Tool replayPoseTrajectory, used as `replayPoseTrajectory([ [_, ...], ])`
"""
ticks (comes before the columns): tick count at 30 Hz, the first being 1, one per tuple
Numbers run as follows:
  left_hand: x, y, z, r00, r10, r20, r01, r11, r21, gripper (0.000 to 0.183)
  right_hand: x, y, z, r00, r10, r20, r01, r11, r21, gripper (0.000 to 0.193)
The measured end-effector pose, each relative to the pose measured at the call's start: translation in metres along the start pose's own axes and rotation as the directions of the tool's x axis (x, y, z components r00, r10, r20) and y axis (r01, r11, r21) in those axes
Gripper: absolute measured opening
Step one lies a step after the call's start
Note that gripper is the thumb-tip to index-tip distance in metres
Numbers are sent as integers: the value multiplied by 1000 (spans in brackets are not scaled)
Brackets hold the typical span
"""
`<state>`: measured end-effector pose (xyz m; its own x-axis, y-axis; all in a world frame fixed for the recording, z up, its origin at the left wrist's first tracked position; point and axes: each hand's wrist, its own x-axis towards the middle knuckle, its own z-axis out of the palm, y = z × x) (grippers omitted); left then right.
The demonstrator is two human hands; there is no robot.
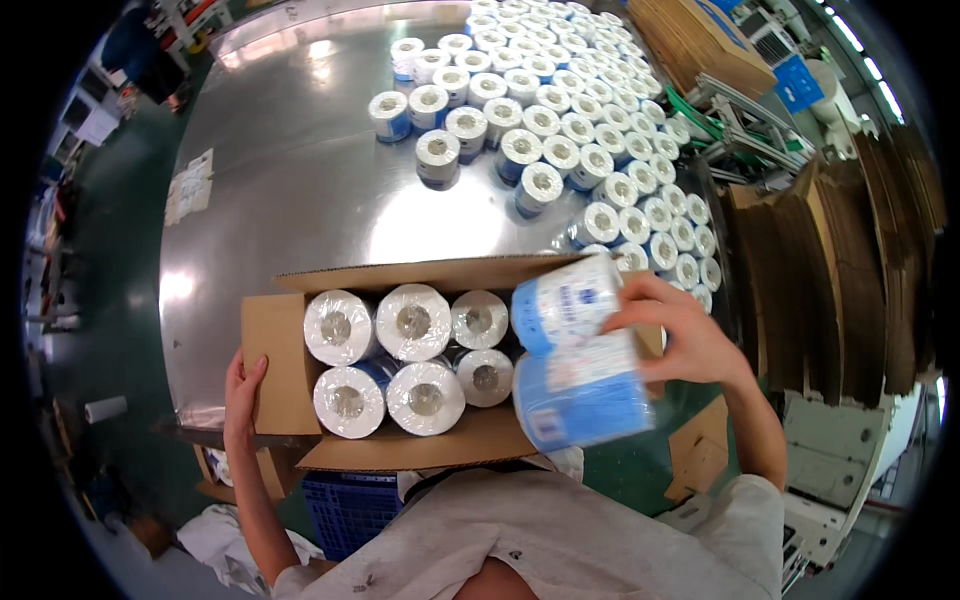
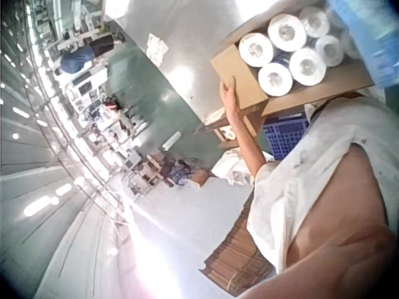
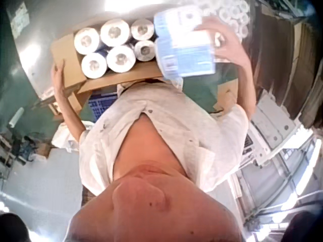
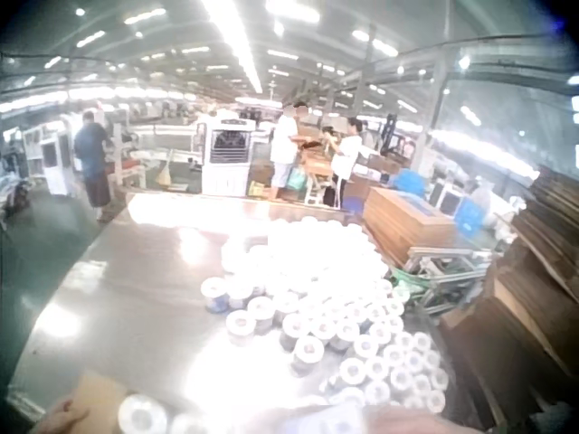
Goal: The person assembles a cardboard box and packs multiple rolls of toilet paper into it from a large pile on a metal table. They arrange the rolls in rows, close the box, and repeat the process with a second box.
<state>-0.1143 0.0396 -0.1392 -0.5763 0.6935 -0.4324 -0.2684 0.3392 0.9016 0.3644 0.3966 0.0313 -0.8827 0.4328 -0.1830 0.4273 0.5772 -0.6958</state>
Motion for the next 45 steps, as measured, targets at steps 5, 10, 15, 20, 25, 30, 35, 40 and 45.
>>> replayPoseTrajectory([
  [5,13,-1,-3,982,139,126,-144,989,33,39,44,-29,89,981,-115,155,177,857,-484,41],
  [10,-7,-6,-55,982,182,-49,-180,982,49,39,67,-37,144,967,-229,115,256,853,-456,39],
  [15,-3,25,-96,989,145,-21,-135,959,251,39,106,-56,202,892,-434,127,426,713,-557,20],
  [20,-6,28,-119,984,174,-35,-157,944,289,40,124,-89,189,873,-445,198,460,621,-635,16],
  [25,0,43,-94,987,158,-26,-141,932,333,38,155,-84,256,875,-469,119,441,673,-594,17],
  [30,-12,25,-115,982,117,-148,-14,828,560,41,111,-70,137,818,-572,-54,575,815,72,27],
  [35,-2,14,-110,969,145,-199,-14,838,545,42,65,91,47,754,451,-477,-300,883,361,38],
  [40,4,6,-125,958,152,-244,11,830,558,40,74,274,156,756,454,-472,-606,759,-239,46],
  [45,9,5,-139,963,165,-212,-47,879,474,33,112,281,180,742,477,-471,-648,689,-324,46],
])
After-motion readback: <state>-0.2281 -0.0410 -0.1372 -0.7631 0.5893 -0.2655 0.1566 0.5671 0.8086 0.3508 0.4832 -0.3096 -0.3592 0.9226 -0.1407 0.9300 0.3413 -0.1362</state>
